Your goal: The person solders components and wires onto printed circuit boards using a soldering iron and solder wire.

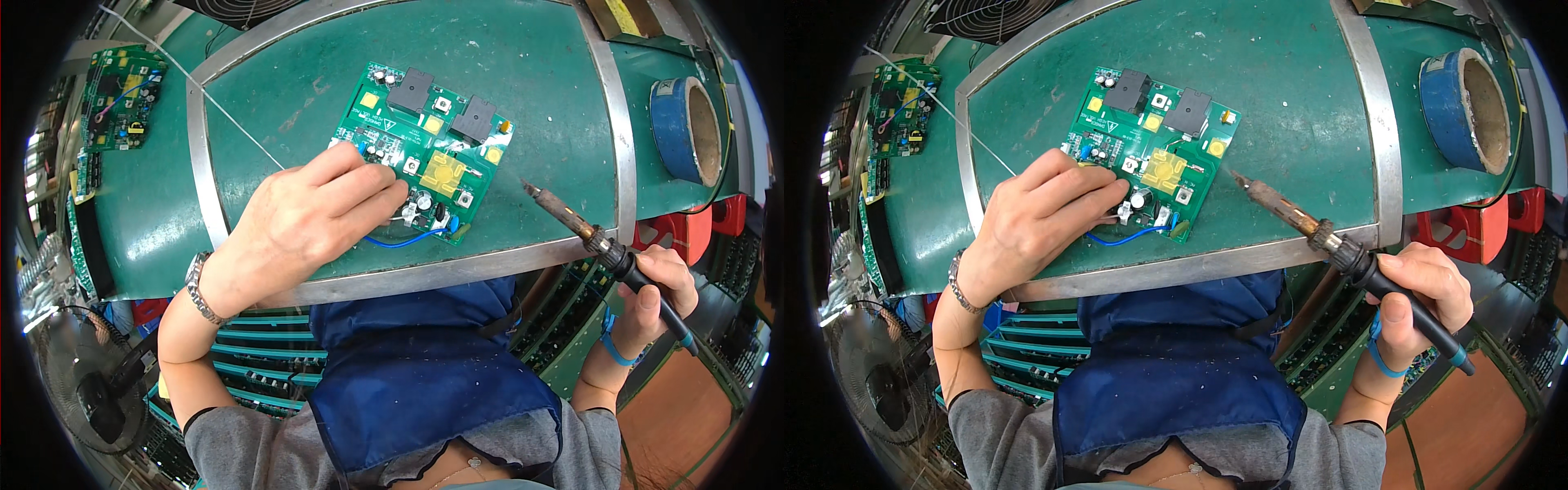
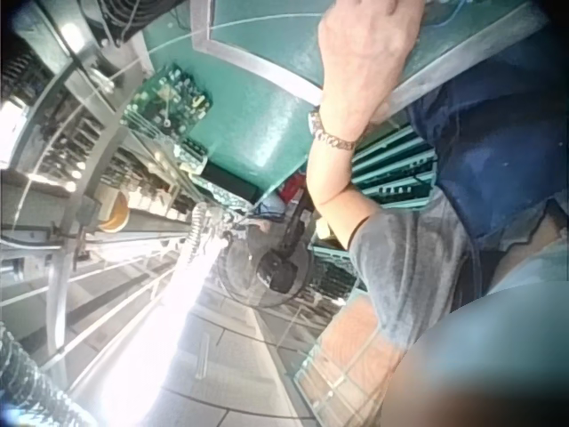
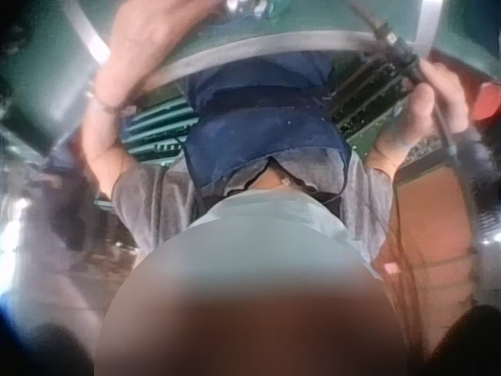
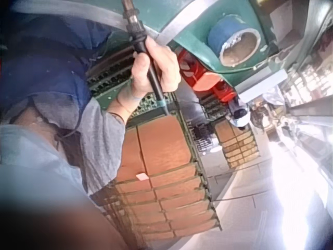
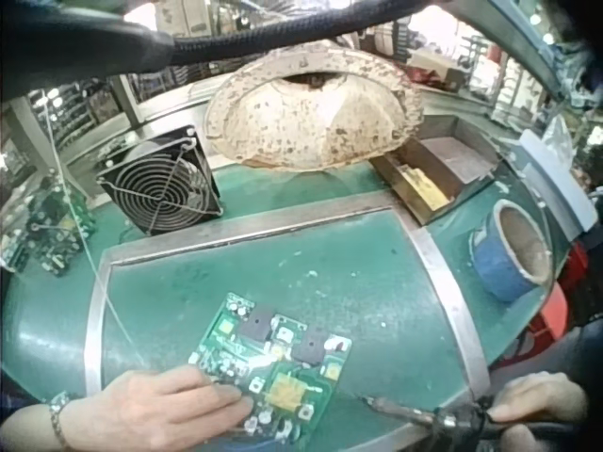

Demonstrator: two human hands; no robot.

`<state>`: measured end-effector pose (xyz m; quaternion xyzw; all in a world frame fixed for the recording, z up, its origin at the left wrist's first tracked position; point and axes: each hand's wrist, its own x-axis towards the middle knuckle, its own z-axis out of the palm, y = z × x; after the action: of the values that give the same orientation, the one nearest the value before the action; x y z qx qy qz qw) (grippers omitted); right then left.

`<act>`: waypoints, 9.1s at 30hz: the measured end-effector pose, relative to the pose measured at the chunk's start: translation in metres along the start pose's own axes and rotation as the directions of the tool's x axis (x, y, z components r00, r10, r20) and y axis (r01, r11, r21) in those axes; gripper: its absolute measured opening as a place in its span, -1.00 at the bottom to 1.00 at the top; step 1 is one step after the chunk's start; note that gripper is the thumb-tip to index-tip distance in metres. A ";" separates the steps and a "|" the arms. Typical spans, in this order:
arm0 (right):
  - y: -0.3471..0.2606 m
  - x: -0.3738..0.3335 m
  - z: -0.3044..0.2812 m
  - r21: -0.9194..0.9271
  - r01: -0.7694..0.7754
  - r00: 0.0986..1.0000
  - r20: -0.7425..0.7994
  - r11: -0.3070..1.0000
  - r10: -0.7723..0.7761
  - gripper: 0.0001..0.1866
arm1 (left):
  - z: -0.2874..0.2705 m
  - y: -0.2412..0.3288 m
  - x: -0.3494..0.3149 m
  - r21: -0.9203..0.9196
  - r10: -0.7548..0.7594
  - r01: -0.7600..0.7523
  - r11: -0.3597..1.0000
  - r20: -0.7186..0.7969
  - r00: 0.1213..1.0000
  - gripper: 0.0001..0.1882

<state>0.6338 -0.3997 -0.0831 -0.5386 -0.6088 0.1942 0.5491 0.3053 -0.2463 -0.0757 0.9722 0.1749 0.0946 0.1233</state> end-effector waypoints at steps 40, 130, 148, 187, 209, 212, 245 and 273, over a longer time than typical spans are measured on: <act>-0.011 0.064 0.011 -0.201 0.137 0.987 0.111 0.970 -0.117 -0.70 | -0.007 -0.043 0.085 -0.443 -0.283 0.164 0.882 -0.219 0.934 -0.87; -0.027 0.025 -0.024 -0.410 0.090 0.985 -0.097 0.908 -0.142 -0.52 | -0.021 -0.005 0.082 -0.396 -0.328 0.257 0.882 -0.122 0.937 -0.89; -0.032 0.089 0.009 -0.244 0.431 0.784 0.577 0.869 -0.227 -0.72 | 0.001 -0.025 0.087 -0.598 -0.398 0.399 0.696 0.142 0.906 -0.91; -0.012 0.021 -0.050 -0.764 -0.265 0.881 -0.440 0.589 -0.175 -0.79 | -0.009 -0.021 0.087 -0.613 -0.457 0.320 0.723 -0.076 0.886 -0.91; -0.026 -0.014 -0.017 -0.390 -0.217 0.781 -0.619 0.895 -0.081 -0.41 | -0.009 -0.034 -0.004 -0.871 -0.688 0.309 0.381 -0.044 0.724 -0.89; -0.019 -0.024 0.016 -0.322 -0.109 0.928 -0.372 0.941 -0.020 -0.26 | -0.004 -0.032 -0.010 -0.876 -0.701 0.329 0.352 -0.013 0.713 -0.91; -0.041 -0.006 0.075 -0.152 -0.007 1.000 0.009 0.988 0.008 -0.68 | 0.003 0.004 -0.004 -0.525 -0.520 0.336 0.782 -0.252 0.816 -0.82; -0.047 -0.002 0.081 -0.268 0.086 0.992 0.116 0.960 -0.056 -0.73 | 0.029 0.000 0.009 -0.473 -0.405 0.195 0.860 -0.398 0.823 -0.80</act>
<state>0.5416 -0.3887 -0.0710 -0.5755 -0.6772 0.1173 0.4432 0.3203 -0.2487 -0.1025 0.8275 0.3305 0.3484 0.2909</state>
